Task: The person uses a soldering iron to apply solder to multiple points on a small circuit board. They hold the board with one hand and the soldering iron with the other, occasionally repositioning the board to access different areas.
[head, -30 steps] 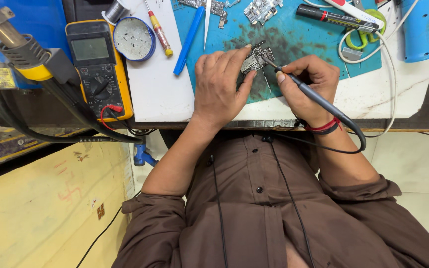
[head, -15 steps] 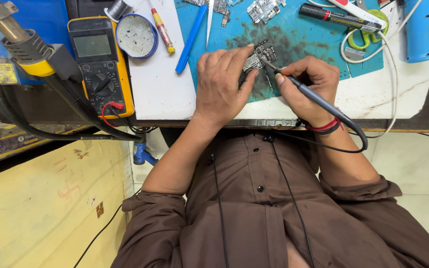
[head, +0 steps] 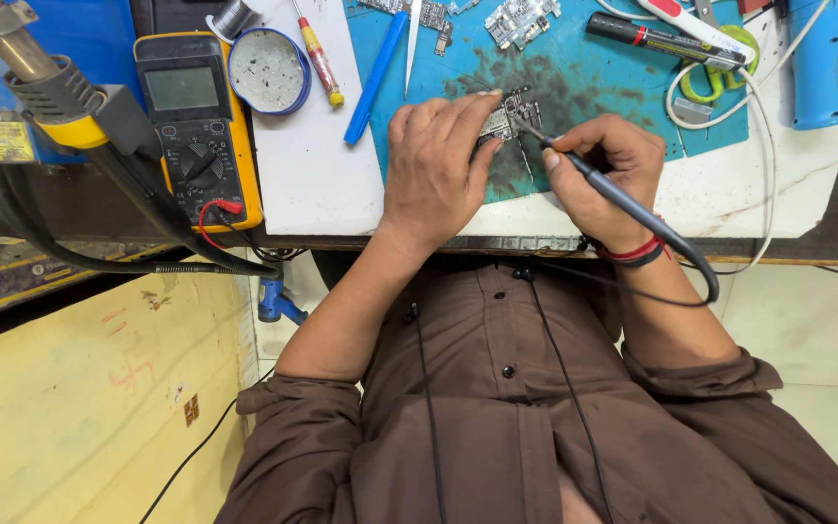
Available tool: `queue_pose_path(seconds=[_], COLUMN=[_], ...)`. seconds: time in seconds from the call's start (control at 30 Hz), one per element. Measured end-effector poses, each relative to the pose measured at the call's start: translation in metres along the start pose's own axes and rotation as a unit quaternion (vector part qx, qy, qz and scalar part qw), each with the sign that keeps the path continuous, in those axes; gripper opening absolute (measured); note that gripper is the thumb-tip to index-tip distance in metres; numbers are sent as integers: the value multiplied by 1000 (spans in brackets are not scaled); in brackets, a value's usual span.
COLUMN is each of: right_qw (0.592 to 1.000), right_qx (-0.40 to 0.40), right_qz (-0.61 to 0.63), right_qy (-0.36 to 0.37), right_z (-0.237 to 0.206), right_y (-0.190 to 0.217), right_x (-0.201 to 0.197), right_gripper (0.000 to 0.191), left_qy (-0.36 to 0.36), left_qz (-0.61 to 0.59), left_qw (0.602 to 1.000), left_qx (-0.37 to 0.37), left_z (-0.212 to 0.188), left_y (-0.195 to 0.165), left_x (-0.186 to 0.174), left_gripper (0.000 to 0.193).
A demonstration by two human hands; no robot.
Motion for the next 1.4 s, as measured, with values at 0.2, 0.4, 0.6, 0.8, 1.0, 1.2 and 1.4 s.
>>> queue_pose_path(seconds=[0.2, 0.4, 0.6, 0.8, 1.0, 1.2, 1.4], right_qw=[998, 995, 996, 995, 996, 993, 999], right_qx=[-24, -44, -56, -62, -54, -101, -35], right_qz=[3, -87, -61, -74, -75, -54, -5], right_qy=[-57, -31, -17, -18, -11, -2, -4], right_z=[2, -2, -4, -4, -1, -3, 2], right_y=[12, 19, 14, 8, 9, 21, 9], right_x=[-6, -6, -6, -7, -4, -1, 0], right_gripper=[19, 12, 13, 15, 13, 8, 11], left_qy=[12, -19, 200, 382, 424, 212, 242], left_qz=[0, -5, -393, -319, -285, -393, -393], left_qw=[1000, 999, 897, 867, 834, 889, 887], left_qx=[1, 31, -36, 22, -205, -104, 5], left_z=[3, 1, -43, -114, -142, -92, -62], left_y=[-2, -7, 2, -12, 16, -20, -70], left_x=[0, -4, -13, -44, -16, -6, 41], left_gripper=[43, 44, 28, 46, 20, 21, 18])
Point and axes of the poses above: each hand's wrist, its own z-axis towards the middle knuckle, its own x-axis out of the palm, y = z × x, the point moved 10 cm from there along z, towards the middle knuckle, and after that the axes turned 2 degrees about x, right-handed, at the moved point
